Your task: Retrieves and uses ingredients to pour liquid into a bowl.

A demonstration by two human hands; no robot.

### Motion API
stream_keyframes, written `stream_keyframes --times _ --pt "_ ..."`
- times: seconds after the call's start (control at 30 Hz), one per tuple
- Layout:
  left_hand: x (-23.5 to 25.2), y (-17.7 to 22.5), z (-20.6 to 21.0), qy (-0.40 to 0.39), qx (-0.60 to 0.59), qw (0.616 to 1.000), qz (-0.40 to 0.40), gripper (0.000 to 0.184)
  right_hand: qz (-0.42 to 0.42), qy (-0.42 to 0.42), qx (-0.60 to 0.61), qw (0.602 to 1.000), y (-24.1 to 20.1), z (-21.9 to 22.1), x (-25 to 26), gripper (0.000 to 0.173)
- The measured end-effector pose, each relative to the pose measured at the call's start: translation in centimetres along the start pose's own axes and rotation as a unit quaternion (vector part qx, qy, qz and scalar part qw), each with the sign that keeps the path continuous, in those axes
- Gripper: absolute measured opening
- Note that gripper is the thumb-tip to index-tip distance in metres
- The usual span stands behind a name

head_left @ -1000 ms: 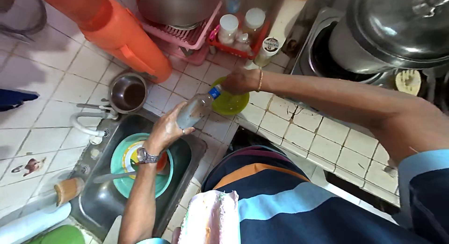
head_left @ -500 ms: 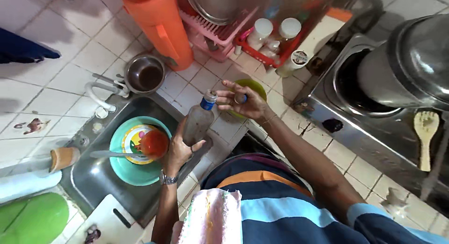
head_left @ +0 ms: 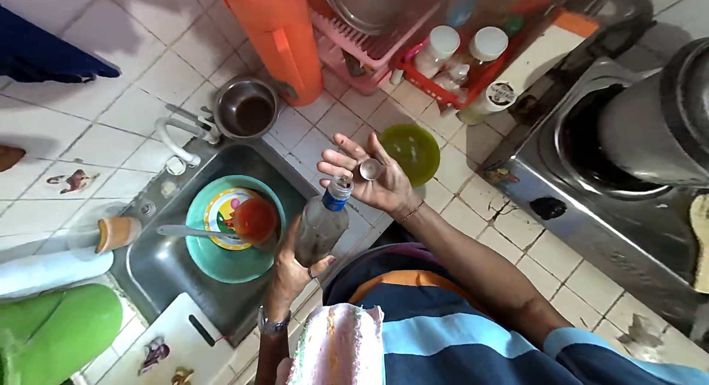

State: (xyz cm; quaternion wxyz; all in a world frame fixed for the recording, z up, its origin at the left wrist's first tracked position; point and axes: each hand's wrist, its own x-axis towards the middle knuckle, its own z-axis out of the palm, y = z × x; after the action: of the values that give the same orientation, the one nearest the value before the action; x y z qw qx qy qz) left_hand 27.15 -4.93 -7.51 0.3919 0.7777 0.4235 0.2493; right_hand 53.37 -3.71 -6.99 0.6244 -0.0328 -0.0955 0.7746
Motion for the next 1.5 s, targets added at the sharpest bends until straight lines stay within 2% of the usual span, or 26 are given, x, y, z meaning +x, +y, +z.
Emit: stream_keyframes --times 0.1,0.2,0.27,0.37,0.47,0.53,0.6,0.77,0.9,0.93,0.97,1.03,1.07,1.1,1.23,1.33,1.5 --pt "-0.2 0.0 -0.1 -0.002 -0.014 1.000 -0.001 0.106 0.021 0.028 -0.050 0.998 0.1 1.0 0.5 0.066" --pt "0.0 0.0 0.1 -0.018 -0.025 0.999 -0.009 0.103 0.028 0.043 -0.196 0.979 -0.4 2.6 1.1 0.051" --pt "0.1 -0.1 0.3 -0.026 -0.021 0.999 -0.016 0.103 0.034 0.042 -0.321 0.946 -1.1 4.2 1.4 0.047" --pt "0.4 0.1 0.4 -0.032 -0.018 0.999 -0.034 0.104 0.033 0.012 -0.496 0.868 -2.1 6.5 1.3 0.040" --pt "0.7 0.2 0.5 -0.033 -0.019 0.998 -0.043 0.104 0.010 -0.039 -0.650 0.758 -2.8 7.4 2.3 0.035" --pt "0.9 0.1 0.4 -0.040 -0.019 0.998 -0.041 0.105 0.026 -0.084 -0.712 0.696 -3.5 7.2 3.2 0.030" --pt "1.0 0.1 0.4 -0.042 -0.020 0.998 -0.038 0.106 0.050 -0.098 -0.752 0.650 -3.9 7.7 3.8 0.027" --pt "1.4 0.3 0.2 -0.042 -0.011 0.998 -0.035 0.101 0.096 -0.069 -0.818 0.563 -3.7 8.4 4.3 0.030" --pt "1.2 -0.3 1.1 -0.003 0.032 0.999 -0.036 0.097 0.062 -0.002 -0.897 0.437 -1.9 8.1 3.9 0.024" --pt "1.2 -0.5 1.2 0.001 0.032 0.999 -0.035 0.097 0.074 0.004 -0.895 0.440 -1.9 8.0 3.9 0.023" --pt "1.3 -0.6 1.3 -0.003 0.025 0.999 -0.038 0.097 0.101 0.004 -0.874 0.476 -2.5 8.0 4.1 0.025" --pt "1.5 -0.2 1.5 -0.010 -0.001 0.999 -0.044 0.098 0.177 0.007 -0.795 0.581 -4.1 8.5 4.6 0.037" --pt "1.6 0.0 1.5 -0.009 -0.011 0.999 -0.049 0.099 0.202 0.014 -0.763 0.614 -4.8 8.9 4.8 0.042" --pt "1.8 0.3 1.4 -0.004 -0.021 0.998 -0.052 0.100 0.211 0.018 -0.749 0.628 -5.3 9.2 4.9 0.044" --pt "2.3 0.1 0.9 0.040 -0.059 0.996 -0.045 0.103 0.228 0.033 -0.765 0.602 -6.9 10.7 5.3 0.042" --pt "2.4 -0.6 0.1 0.052 -0.037 0.997 -0.039 0.102 0.242 0.019 -0.766 0.596 -7.6 11.2 5.9 0.041" --pt "1.6 -0.9 -0.8 0.055 0.009 0.997 -0.051 0.100 0.258 0.013 -0.805 0.535 -5.9 11.6 7.4 0.031"
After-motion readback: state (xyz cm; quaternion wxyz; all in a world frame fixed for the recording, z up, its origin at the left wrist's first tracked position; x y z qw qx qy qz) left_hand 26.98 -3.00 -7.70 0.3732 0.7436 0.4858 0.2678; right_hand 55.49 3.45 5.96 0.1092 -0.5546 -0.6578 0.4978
